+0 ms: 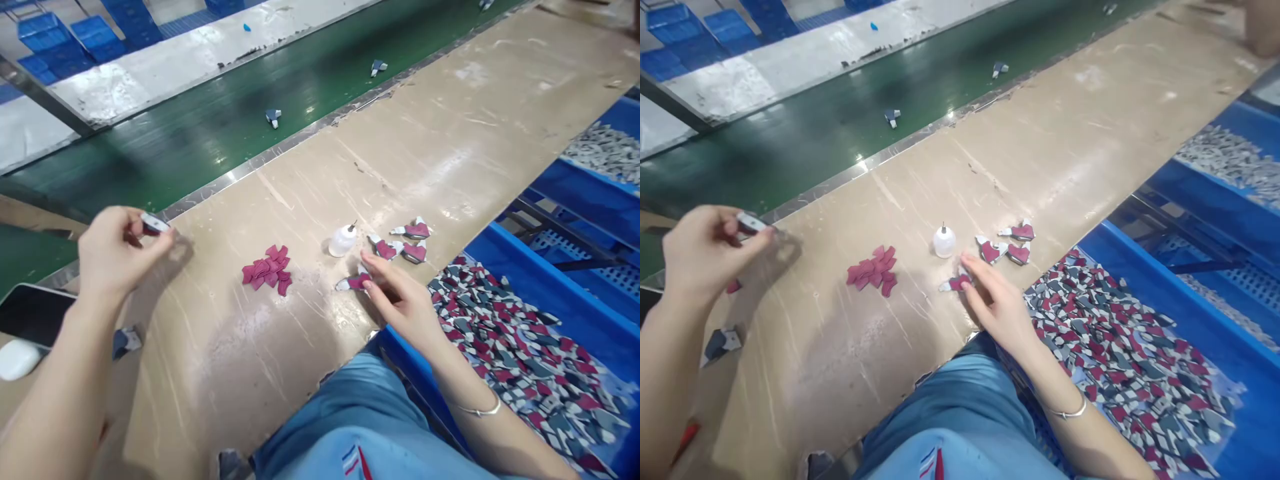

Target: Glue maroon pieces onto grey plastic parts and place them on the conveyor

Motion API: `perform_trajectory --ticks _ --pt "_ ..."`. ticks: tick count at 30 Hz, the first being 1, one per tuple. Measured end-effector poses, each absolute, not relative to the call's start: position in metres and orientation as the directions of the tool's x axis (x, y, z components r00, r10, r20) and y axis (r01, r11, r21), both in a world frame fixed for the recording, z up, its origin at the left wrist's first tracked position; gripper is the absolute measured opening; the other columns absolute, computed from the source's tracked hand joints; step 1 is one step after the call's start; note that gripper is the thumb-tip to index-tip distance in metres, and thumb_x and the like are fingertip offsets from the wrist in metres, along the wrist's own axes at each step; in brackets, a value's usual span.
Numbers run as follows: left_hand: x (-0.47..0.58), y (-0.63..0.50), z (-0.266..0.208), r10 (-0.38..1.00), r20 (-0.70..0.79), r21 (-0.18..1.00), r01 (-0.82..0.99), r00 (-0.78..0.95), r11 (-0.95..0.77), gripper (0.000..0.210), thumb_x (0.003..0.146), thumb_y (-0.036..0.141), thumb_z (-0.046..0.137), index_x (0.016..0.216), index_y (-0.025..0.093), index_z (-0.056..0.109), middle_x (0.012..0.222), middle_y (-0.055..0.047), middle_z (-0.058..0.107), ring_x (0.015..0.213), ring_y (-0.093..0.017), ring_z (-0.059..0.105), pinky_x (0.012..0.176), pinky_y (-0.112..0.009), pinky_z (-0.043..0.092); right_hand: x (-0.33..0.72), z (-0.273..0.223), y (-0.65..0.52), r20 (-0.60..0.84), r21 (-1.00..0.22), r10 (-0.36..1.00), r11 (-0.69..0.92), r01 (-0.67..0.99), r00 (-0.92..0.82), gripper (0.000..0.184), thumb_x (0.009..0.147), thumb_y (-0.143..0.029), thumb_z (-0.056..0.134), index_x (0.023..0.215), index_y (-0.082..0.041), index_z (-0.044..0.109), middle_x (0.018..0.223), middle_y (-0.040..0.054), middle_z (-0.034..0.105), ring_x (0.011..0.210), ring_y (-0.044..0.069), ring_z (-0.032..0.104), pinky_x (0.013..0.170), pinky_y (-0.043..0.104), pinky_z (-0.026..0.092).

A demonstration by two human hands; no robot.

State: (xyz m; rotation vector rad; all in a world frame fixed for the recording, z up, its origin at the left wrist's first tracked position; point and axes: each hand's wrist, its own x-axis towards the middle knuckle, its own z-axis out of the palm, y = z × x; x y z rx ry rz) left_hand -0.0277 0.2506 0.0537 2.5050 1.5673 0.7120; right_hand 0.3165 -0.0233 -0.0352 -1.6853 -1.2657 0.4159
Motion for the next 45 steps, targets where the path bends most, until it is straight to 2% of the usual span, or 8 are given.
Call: perform_trajectory --ticks 4,8,11,16,20,26,33,45 --pt "-0.047 0.137 0.045 0.926 0.152 0.592 0.718 0.346 -0.366 0.048 0.083 0.044 0.08 0.124 0.023 0.064 0.115 -0.003 0.074 0.09 -0.023 0.074 0.085 -0.042 0.062 0.325 -0.027 -0.023 0.562 -0.617 0.717 0.032 0.786 0.412 0.023 0.099 -0.035 0.075 0.12 -0.027 0.082 0.116 0.011 0.084 0.107 0.031 0.077 0.094 0.051 0.062" --pt "-0.071 0.048 0.025 0.964 0.056 0.709 0.669 0.26 -0.222 0.015 0.093 0.036 0.078 0.104 0.026 0.075 0.125 -0.006 0.071 0.118 -0.027 0.075 0.09 -0.036 0.069 0.3 -0.014 -0.012 0.211 -0.978 0.881 0.19 0.092 0.424 0.042 0.105 -0.064 0.06 0.11 -0.029 0.083 0.079 0.0022 0.074 0.056 0.016 0.059 0.05 0.03 0.047" --pt "-0.076 0.013 0.005 0.994 -0.027 0.81 0.585 0.109 -0.042 0.022 0.084 0.028 0.088 0.084 0.022 0.067 0.134 -0.009 0.066 0.113 -0.026 0.079 0.088 -0.033 0.072 0.284 -0.009 0.014 -0.06 -0.859 0.995 -0.009 -0.513 0.084 0.077 0.095 -0.092 0.044 0.117 -0.029 0.082 0.071 -0.0025 0.063 0.044 0.011 0.028 0.038 0.027 0.03" --pt "-0.053 -0.008 -0.013 0.99 -0.044 0.884 0.456 -0.132 0.1 0.042 0.082 0.027 0.088 0.064 0.02 0.05 0.121 -0.009 0.074 0.091 -0.019 0.08 0.076 -0.026 0.068 0.288 -0.013 0.062 -0.094 -0.747 0.996 -0.069 -0.661 0.003 0.054 0.083 -0.071 0.081 0.109 -0.024 0.081 0.067 -0.01 0.04 0.055 0.011 0.005 0.041 0.022 0.019" --pt "-0.038 -0.01 -0.015 0.991 0.068 0.878 0.479 -0.116 -0.004 0.045 0.071 0.023 0.095 0.067 0.022 0.05 0.085 0.0 0.069 0.082 -0.016 0.075 0.068 -0.02 0.062 0.272 -0.008 0.068 -0.167 -0.698 0.986 -0.121 -0.706 -0.003 0.044 0.08 -0.064 0.088 0.083 -0.023 0.072 0.061 -0.0109 0.036 0.052 0.009 0.014 0.044 0.022 0.026" --pt "-0.013 -0.006 -0.005 0.986 0.024 0.874 0.483 -0.166 0.06 0.067 0.067 0.042 0.103 0.122 0.024 0.07 0.079 0.007 0.061 0.061 -0.013 0.062 0.054 -0.022 0.055 0.208 -0.002 0.031 -0.199 -0.865 0.98 -0.175 -0.469 0.003 0.062 0.075 -0.084 0.083 0.086 -0.024 0.071 0.063 -0.0044 0.055 0.048 0.011 0.041 0.044 0.026 0.037" --pt "0.008 0.002 0.0 0.963 -0.269 0.913 0.311 -0.031 0.265 0.071 0.065 0.039 0.104 0.127 0.026 0.071 0.09 0.003 0.068 0.073 -0.016 0.068 0.067 -0.025 0.059 0.2 -0.022 0.009 0.072 -0.984 0.979 0.101 -0.146 0.19 0.047 0.086 -0.07 0.085 0.103 -0.026 0.076 0.09 0.0049 0.076 0.07 0.021 0.072 0.064 0.037 0.062" --pt "0.004 -0.007 -0.006 0.984 -0.163 0.931 0.341 0.071 0.13 0.064 0.086 0.024 0.09 0.144 0.03 0.065 0.109 -0.002 0.077 0.089 -0.019 0.075 0.083 -0.032 0.064 0.202 -0.019 0.008 0.417 -0.866 0.908 0.379 0.326 0.051 0.038 0.095 -0.067 0.076 0.109 -0.032 0.076 0.097 0.0069 0.079 0.083 0.028 0.076 0.071 0.045 0.065"
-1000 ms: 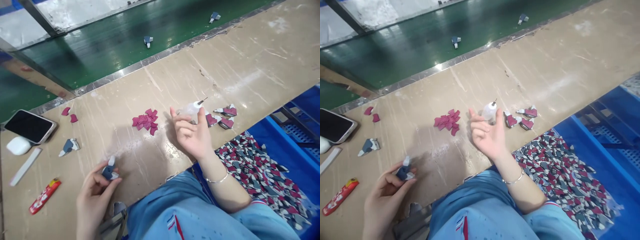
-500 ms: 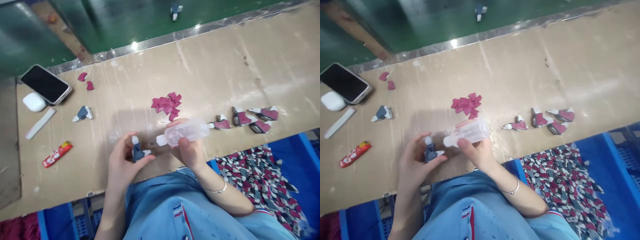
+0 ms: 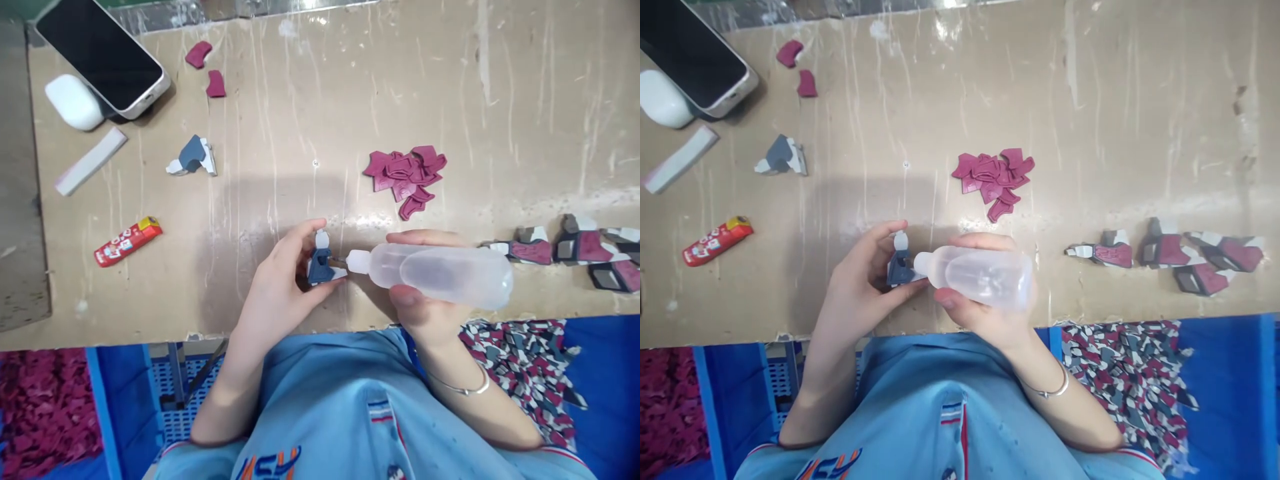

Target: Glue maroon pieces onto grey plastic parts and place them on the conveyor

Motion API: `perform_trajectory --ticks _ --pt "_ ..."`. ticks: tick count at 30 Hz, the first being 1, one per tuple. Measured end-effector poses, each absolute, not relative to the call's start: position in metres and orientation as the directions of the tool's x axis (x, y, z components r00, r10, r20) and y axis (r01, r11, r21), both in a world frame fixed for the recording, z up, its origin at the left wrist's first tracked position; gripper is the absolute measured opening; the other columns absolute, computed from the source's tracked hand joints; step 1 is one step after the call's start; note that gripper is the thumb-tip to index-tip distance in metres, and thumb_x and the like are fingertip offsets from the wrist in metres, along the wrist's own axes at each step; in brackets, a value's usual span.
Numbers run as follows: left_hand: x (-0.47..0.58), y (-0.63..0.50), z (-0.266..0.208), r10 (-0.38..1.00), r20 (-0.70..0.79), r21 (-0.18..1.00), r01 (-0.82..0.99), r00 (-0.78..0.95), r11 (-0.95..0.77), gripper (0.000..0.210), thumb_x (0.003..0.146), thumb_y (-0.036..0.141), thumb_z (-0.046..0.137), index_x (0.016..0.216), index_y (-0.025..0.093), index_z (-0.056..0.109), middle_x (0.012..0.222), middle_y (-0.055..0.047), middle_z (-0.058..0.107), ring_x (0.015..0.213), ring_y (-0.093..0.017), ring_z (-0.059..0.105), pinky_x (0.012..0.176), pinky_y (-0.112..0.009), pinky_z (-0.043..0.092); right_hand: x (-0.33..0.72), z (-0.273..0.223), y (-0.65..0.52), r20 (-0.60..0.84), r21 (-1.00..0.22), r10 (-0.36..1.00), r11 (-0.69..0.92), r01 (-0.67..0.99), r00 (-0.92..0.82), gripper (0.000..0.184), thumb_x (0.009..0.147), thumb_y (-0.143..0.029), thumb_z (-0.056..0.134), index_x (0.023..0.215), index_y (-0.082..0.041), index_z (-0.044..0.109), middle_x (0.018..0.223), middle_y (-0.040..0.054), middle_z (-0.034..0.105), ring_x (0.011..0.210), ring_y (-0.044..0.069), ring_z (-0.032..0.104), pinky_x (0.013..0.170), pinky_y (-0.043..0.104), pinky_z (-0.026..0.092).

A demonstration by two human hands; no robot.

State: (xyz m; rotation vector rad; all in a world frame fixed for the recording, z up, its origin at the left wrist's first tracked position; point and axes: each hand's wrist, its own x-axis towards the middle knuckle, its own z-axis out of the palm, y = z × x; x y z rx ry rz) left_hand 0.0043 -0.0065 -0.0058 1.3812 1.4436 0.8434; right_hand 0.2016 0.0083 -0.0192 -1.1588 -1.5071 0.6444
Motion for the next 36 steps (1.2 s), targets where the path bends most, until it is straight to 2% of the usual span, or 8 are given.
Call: perform_trajectory --ticks 8,12,15,19,25,32,36 --pt "0.005 -0.006 -0.005 0.984 -0.16 0.934 0.335 0.082 0.124 0.065 0.086 0.017 0.087 0.145 0.031 0.065 0.126 -0.003 0.078 0.106 -0.022 0.077 0.094 -0.035 0.065 0.202 -0.018 0.006 0.379 -0.862 0.923 0.327 0.387 0.064 0.045 0.097 -0.072 0.07 0.109 -0.03 0.076 0.099 0.0083 0.08 0.083 0.028 0.079 0.068 0.044 0.067" --pt "0.004 -0.004 -0.005 0.983 -0.137 0.937 0.337 0.123 0.088 0.066 0.084 0.009 0.081 0.145 0.03 0.065 0.125 -0.002 0.077 0.106 -0.021 0.077 0.095 -0.033 0.064 0.204 -0.015 0.006 0.427 -0.849 0.903 0.419 0.322 -0.047 0.039 0.097 -0.067 0.074 0.11 -0.03 0.076 0.091 0.0051 0.079 0.076 0.025 0.079 0.065 0.04 0.066" --pt "0.003 -0.003 -0.004 0.982 -0.141 0.932 0.352 0.124 0.09 0.071 0.081 0.004 0.077 0.145 0.032 0.065 0.123 -0.001 0.077 0.104 -0.021 0.077 0.095 -0.034 0.065 0.205 -0.012 0.003 0.4 -0.874 0.913 0.405 0.269 -0.079 0.034 0.097 -0.065 0.075 0.113 -0.035 0.078 0.088 0.003 0.079 0.069 0.025 0.076 0.057 0.041 0.063" --pt "0.004 -0.005 -0.004 0.979 -0.171 0.931 0.344 0.11 0.124 0.073 0.079 0.004 0.076 0.145 0.034 0.065 0.126 -0.001 0.077 0.107 -0.023 0.078 0.097 -0.037 0.066 0.206 -0.01 -0.001 0.344 -0.884 0.937 0.342 0.318 -0.05 0.035 0.097 -0.068 0.072 0.112 -0.038 0.077 0.089 0.0031 0.079 0.071 0.026 0.076 0.058 0.044 0.063" --pt "0.006 -0.007 -0.006 0.978 -0.193 0.943 0.293 0.084 0.161 0.07 0.083 0.01 0.079 0.147 0.034 0.063 0.13 -0.004 0.076 0.108 -0.025 0.077 0.093 -0.038 0.067 0.207 -0.013 -0.003 0.443 -0.849 0.894 0.397 0.349 0.063 0.036 0.097 -0.065 0.072 0.113 -0.034 0.078 0.089 0.002 0.074 0.067 0.023 0.073 0.053 0.04 0.06" --pt "0.006 -0.006 -0.006 0.982 -0.165 0.941 0.312 0.087 0.13 0.07 0.083 0.011 0.08 0.147 0.033 0.064 0.127 -0.003 0.076 0.106 -0.023 0.077 0.092 -0.036 0.066 0.207 0.0 -0.011 0.304 -0.882 0.952 0.262 0.393 0.046 0.038 0.097 -0.07 0.072 0.113 -0.036 0.075 0.097 0.0044 0.076 0.079 0.028 0.078 0.068 0.047 0.066" --pt "0.005 -0.007 -0.005 0.985 -0.143 0.936 0.337 0.094 0.103 0.067 0.084 0.011 0.08 0.146 0.033 0.065 0.124 -0.003 0.077 0.101 -0.021 0.077 0.092 -0.034 0.065 0.207 -0.009 -0.001 0.435 -0.846 0.9 0.406 0.347 0.008 0.038 0.097 -0.068 0.074 0.114 -0.034 0.076 0.086 0.0027 0.075 0.068 0.024 0.076 0.056 0.041 0.063"
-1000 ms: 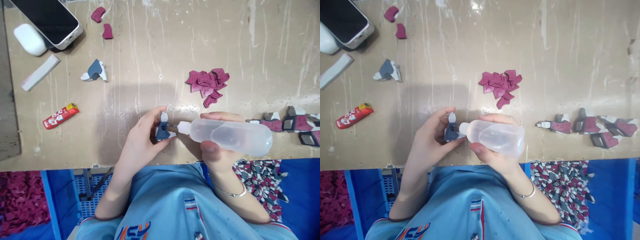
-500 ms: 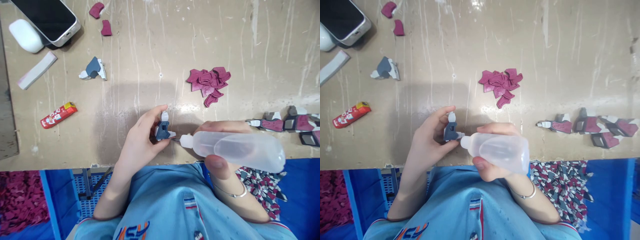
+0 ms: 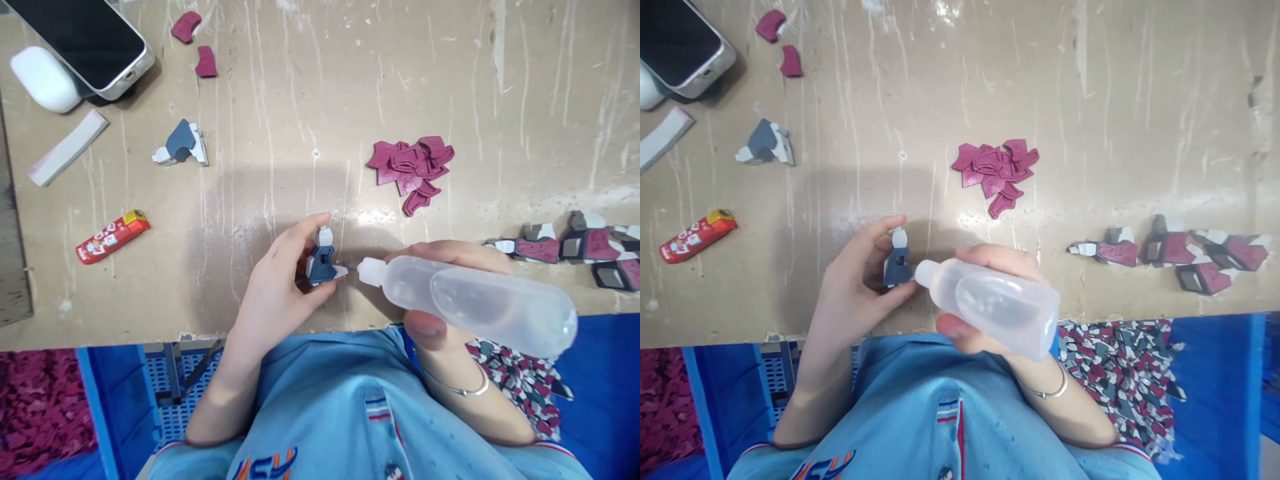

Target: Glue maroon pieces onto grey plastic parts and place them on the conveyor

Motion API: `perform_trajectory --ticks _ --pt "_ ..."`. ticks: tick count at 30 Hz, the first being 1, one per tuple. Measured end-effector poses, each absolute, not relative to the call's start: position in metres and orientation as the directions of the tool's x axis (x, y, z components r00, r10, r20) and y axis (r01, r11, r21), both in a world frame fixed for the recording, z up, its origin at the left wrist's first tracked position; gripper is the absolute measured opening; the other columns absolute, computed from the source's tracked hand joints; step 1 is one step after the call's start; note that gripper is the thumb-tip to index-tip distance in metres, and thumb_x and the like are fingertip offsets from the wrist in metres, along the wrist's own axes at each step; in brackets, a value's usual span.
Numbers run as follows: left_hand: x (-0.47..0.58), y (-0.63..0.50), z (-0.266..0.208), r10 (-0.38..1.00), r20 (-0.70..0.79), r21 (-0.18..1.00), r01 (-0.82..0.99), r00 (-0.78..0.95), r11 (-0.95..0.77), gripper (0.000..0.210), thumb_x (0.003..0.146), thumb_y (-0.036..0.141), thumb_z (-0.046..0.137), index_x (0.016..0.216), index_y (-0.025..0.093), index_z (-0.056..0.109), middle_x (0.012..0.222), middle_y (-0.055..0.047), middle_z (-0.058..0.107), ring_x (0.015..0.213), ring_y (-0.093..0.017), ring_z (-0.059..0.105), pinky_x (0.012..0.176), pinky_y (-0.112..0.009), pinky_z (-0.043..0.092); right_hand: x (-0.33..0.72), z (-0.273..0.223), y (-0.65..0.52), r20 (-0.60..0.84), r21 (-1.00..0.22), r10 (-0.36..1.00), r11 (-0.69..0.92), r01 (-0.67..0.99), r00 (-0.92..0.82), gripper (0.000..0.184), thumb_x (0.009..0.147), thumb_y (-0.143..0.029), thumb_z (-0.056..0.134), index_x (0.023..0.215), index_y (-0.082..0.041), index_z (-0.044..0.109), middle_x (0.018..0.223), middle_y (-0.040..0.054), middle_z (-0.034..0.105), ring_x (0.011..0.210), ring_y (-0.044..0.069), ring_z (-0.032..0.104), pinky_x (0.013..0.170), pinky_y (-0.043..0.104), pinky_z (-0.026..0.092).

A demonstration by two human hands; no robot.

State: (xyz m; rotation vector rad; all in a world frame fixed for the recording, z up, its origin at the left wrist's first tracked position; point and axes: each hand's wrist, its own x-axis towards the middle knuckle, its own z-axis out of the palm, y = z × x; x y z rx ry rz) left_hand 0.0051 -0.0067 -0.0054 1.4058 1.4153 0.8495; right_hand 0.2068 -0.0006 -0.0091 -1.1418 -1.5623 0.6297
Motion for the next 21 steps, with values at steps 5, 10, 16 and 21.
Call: perform_trajectory --ticks 5,10,16,21 --pt "0.004 -0.007 -0.005 0.986 -0.136 0.928 0.362 0.098 0.092 0.067 0.086 0.014 0.081 0.148 0.032 0.064 0.127 -0.003 0.077 0.102 -0.021 0.078 0.093 -0.034 0.066 0.206 -0.013 0.007 0.468 -0.805 0.883 0.433 0.406 -0.015 0.037 0.099 -0.065 0.073 0.116 -0.033 0.074 0.092 0.0031 0.078 0.074 0.024 0.078 0.063 0.04 0.067" --pt "0.004 -0.007 -0.006 0.987 -0.118 0.927 0.369 0.113 0.069 0.066 0.087 0.014 0.08 0.148 0.032 0.064 0.128 -0.003 0.078 0.104 -0.022 0.078 0.097 -0.035 0.066 0.208 -0.012 0.008 0.473 -0.795 0.881 0.433 0.426 -0.011 0.039 0.098 -0.067 0.072 0.108 -0.029 0.074 0.09 0.0038 0.079 0.073 0.024 0.078 0.062 0.04 0.067" --pt "0.005 -0.007 -0.004 0.988 -0.113 0.929 0.364 0.106 0.068 0.066 0.086 0.013 0.083 0.147 0.033 0.065 0.132 -0.004 0.077 0.107 -0.022 0.078 0.094 -0.033 0.066 0.204 -0.015 0.002 0.486 -0.803 0.871 0.413 0.43 0.072 0.035 0.096 -0.064 0.076 0.107 -0.03 0.075 0.089 0.0024 0.076 0.075 0.023 0.076 0.065 0.039 0.064" --pt "0.005 -0.007 -0.004 0.988 -0.13 0.922 0.376 0.082 0.09 0.063 0.086 0.015 0.083 0.144 0.032 0.067 0.127 -0.004 0.077 0.101 -0.02 0.078 0.09 -0.031 0.066 0.216 -0.015 0.009 0.114 -0.99 0.969 0.13 -0.062 0.218 0.048 0.086 -0.077 0.079 0.102 -0.031 0.077 0.087 0.0005 0.071 0.061 0.018 0.062 0.053 0.036 0.052"
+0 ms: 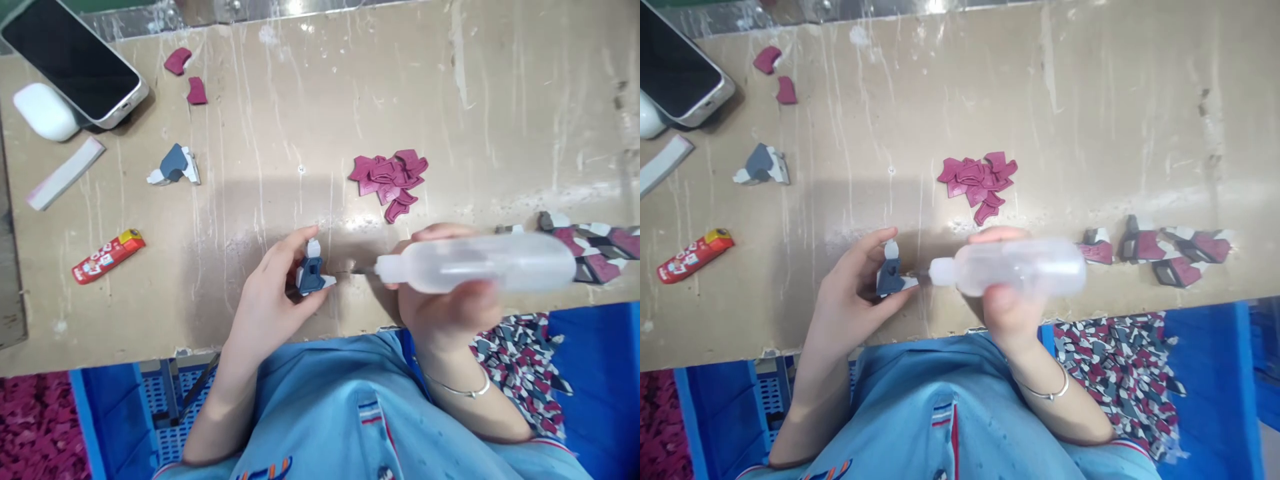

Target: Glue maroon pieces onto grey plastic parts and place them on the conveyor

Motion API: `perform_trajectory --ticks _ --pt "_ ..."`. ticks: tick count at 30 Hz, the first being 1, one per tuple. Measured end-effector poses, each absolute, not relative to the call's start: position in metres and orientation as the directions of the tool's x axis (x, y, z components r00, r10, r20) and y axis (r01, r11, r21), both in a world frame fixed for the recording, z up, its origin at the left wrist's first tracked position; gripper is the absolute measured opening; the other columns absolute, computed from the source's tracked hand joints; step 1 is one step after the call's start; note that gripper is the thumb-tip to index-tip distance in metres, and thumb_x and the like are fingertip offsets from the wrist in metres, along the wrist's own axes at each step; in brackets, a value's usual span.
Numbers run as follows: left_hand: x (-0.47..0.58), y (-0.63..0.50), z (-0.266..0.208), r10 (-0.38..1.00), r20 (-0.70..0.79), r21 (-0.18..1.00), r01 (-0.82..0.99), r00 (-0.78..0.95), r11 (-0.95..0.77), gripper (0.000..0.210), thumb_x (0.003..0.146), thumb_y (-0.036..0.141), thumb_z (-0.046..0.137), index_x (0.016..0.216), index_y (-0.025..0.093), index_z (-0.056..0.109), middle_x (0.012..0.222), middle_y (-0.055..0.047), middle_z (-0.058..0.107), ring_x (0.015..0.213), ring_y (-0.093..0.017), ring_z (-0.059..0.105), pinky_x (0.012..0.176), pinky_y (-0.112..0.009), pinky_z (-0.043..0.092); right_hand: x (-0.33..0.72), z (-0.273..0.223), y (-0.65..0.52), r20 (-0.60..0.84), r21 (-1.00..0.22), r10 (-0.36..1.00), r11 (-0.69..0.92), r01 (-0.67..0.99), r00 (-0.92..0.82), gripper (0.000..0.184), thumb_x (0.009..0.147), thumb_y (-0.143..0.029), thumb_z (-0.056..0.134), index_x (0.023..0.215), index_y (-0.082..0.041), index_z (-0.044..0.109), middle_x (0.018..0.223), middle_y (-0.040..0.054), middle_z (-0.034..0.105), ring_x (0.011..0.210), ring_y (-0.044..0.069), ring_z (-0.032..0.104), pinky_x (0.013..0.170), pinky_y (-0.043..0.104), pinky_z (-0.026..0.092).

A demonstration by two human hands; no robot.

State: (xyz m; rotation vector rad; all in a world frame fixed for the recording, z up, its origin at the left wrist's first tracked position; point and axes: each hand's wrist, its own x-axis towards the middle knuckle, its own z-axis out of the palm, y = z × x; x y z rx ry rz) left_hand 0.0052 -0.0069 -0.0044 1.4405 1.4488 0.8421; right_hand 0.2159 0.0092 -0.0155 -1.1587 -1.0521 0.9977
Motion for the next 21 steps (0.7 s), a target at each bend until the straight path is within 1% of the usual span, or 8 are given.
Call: perform_trajectory --ticks 2,5,8,11,14,16,19,21 --pt "0.005 -0.006 -0.006 0.988 -0.136 0.918 0.384 0.077 0.096 0.062 0.086 0.016 0.082 0.143 0.031 0.067 0.12 -0.003 0.077 0.097 -0.018 0.077 0.086 -0.029 0.066 0.241 -0.018 0.027 -0.187 -0.869 0.982 -0.155 -0.47 0.023 0.042 0.092 -0.07 0.077 0.104 -0.03 0.074 0.079 -0.0027 0.066 0.054 0.014 0.054 0.048 0.031 0.048" --pt "0.003 -0.006 -0.007 0.988 -0.14 0.921 0.375 0.069 0.105 0.059 0.085 0.019 0.082 0.141 0.03 0.068 0.11 -0.002 0.076 0.087 -0.016 0.075 0.079 -0.027 0.066 0.289 -0.027 0.059 -0.32 -0.229 0.903 -0.369 -0.901 -0.288 0.024 0.11 -0.045 0.057 0.118 -0.025 0.067 0.075 -0.0042 0.063 0.057 0.012 0.054 0.05 0.026 0.049" --pt "0.003 -0.005 -0.005 0.978 -0.201 0.911 0.377 0.054 0.166 0.059 0.084 0.022 0.083 0.14 0.03 0.069 0.106 -0.001 0.075 0.082 -0.016 0.074 0.076 -0.028 0.066 0.317 -0.029 0.075 -0.277 0.229 0.824 -0.443 -0.867 -0.494 0.02 0.111 -0.04 0.054 0.118 -0.025 0.066 0.067 -0.0041 0.058 0.052 0.015 0.05 0.047 0.03 0.047" --pt "0.006 -0.007 -0.002 0.968 -0.25 0.893 0.387 0.005 0.229 0.057 0.084 0.026 0.082 0.14 0.032 0.07 0.106 0.0 0.074 0.082 -0.016 0.072 0.079 -0.029 0.065 0.305 -0.015 0.064 -0.292 -0.154 0.892 -0.4 -0.903 -0.345 0.041 0.104 -0.063 0.064 0.124 -0.027 0.068 0.076 -0.005 0.063 0.056 0.011 0.05 0.048 0.023 0.042" --pt "0.007 -0.008 -0.003 0.963 -0.269 0.889 0.377 -0.028 0.26 0.057 0.086 0.028 0.08 0.141 0.032 0.07 0.106 -0.001 0.072 0.082 -0.016 0.071 0.081 -0.031 0.064 0.274 0.005 0.051 -0.238 -0.858 0.956 -0.29 -0.424 -0.173 0.052 0.101 -0.077 0.055 0.113 -0.029 0.072 0.078 -0.0031 0.065 0.06 0.013 0.054 0.05 0.025 0.042" --pt "0.005 -0.008 -0.007 0.965 -0.262 0.895 0.371 -0.01 0.247 0.058 0.084 0.028 0.082 0.141 0.032 0.071 0.105 -0.001 0.071 0.079 -0.015 0.069 0.078 -0.03 0.064 0.256 0.012 0.055 -0.075 -0.994 0.995 -0.068 0.088 -0.072 0.043 0.104 -0.067 0.059 0.113 -0.028 0.075 0.091 0.0034 0.073 0.073 0.018 0.063 0.059 0.032 0.05" --pt "0.001 -0.007 -0.014 0.974 -0.226 0.905 0.375 0.022 0.201 0.059 0.083 0.029 0.084 0.14 0.032 0.071 0.101 0.0 0.071 0.074 -0.014 0.067 0.072 -0.027 0.062 0.243 0.01 0.081 0.199 -0.639 0.976 0.197 0.743 -0.088 0.033 0.106 -0.048 0.065 0.122 -0.022 0.077 0.117 0.0143 0.076 0.099 0.03 0.068 0.078 0.044 0.056" --pt "0.0 -0.006 -0.017 0.979 -0.201 0.906 0.384 0.023 0.177 0.059 0.083 0.029 0.084 0.14 0.033 0.071 0.1 0.0 0.071 0.073 -0.014 0.067 0.07 -0.025 0.062 0.241 0.004 0.1 0.246 -0.342 0.945 0.292 0.893 -0.215 0.026 0.106 -0.039 0.067 0.116 -0.019 0.08 0.118 0.0168 0.077 0.103 0.035 0.066 0.08 0.048 0.055"
